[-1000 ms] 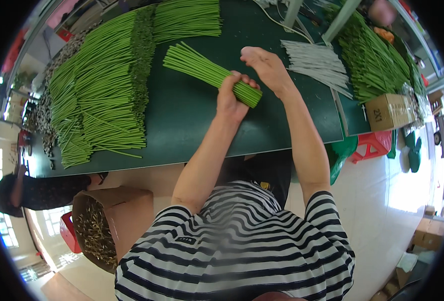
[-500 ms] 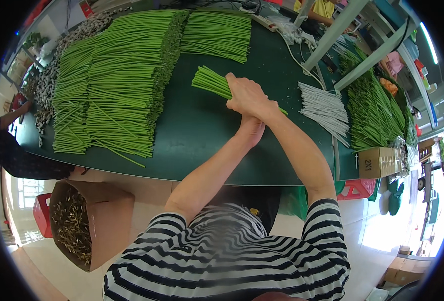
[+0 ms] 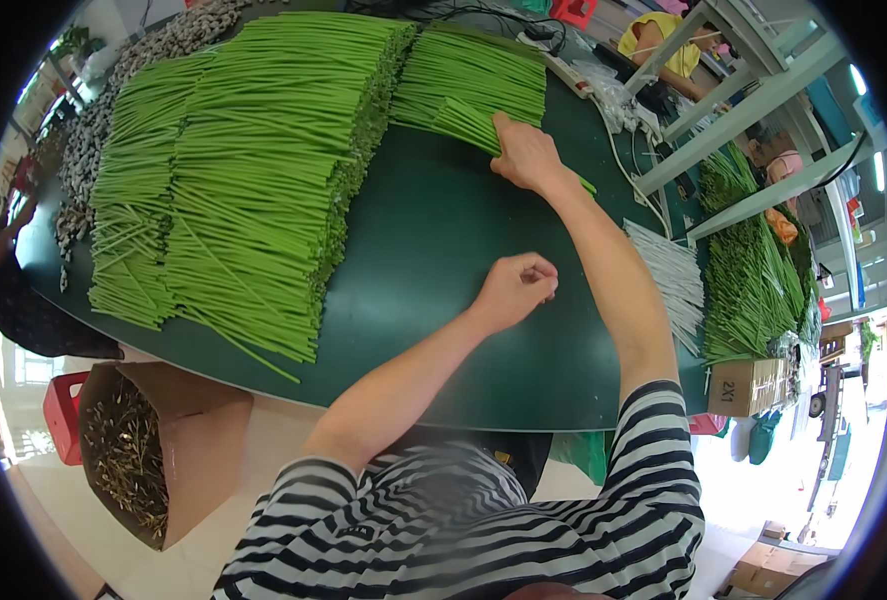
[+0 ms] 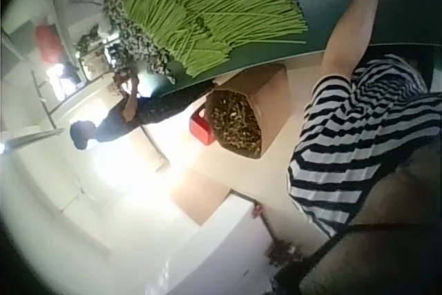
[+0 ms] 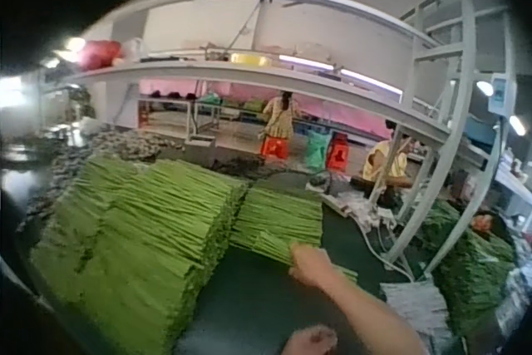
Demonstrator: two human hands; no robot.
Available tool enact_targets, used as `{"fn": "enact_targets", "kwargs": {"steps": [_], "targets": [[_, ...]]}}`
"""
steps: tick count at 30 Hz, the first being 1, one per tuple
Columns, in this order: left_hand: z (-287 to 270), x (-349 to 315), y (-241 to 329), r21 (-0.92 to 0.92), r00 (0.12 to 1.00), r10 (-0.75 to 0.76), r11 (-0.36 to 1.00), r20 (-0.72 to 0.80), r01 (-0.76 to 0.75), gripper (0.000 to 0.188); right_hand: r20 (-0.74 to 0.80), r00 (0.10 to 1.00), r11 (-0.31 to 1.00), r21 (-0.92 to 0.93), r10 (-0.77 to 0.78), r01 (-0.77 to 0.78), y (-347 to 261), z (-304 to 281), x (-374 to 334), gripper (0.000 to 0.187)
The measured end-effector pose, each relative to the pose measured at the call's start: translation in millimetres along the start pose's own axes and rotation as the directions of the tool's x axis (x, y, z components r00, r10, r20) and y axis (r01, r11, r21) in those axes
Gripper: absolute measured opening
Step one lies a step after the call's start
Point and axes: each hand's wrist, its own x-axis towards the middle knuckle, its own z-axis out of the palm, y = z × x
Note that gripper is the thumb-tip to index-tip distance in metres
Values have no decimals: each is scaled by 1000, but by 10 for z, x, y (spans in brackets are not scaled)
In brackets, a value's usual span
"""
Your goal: Bundling and organizing thin green plastic sticks into groups on a factory workbench.
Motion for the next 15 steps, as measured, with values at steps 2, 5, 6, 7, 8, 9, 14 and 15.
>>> {"fn": "enact_targets", "kwargs": {"steps": [2,5,6,7,8,9,14,15], "targets": [[-12,-51,42,78,1000,-9,997,-10,10,10,-33,999,1000,-8,-12,11,58,-60,330,43],[-12,-60,50,22,998,-65,998,10,64,9,-98,991,994,-57,-95,90,245,-145,827,42],[-12,-50,41,-10,999,-51,999,-2,51,9,-88,991,994,-59,-100,95,286,-201,1002,43],[-11,-53,44,7,999,-52,999,10,52,9,-88,991,993,-60,-103,98,321,-206,1174,43],[-9,-67,44,24,998,-53,998,24,53,9,-85,991,992,-80,-100,93,349,-214,1338,43],[10,-84,26,4,1000,-12,1000,7,12,12,-81,992,991,-100,-96,88,380,-212,1473,44],[11,-89,20,12,1000,16,1000,0,-16,11,-10,987,982,-109,-159,157,413,-92,1964,41],[15,-77,15,5,1000,-6,1000,1,6,11,-8,988,982,-111,-157,156,434,-79,2038,41]]}}
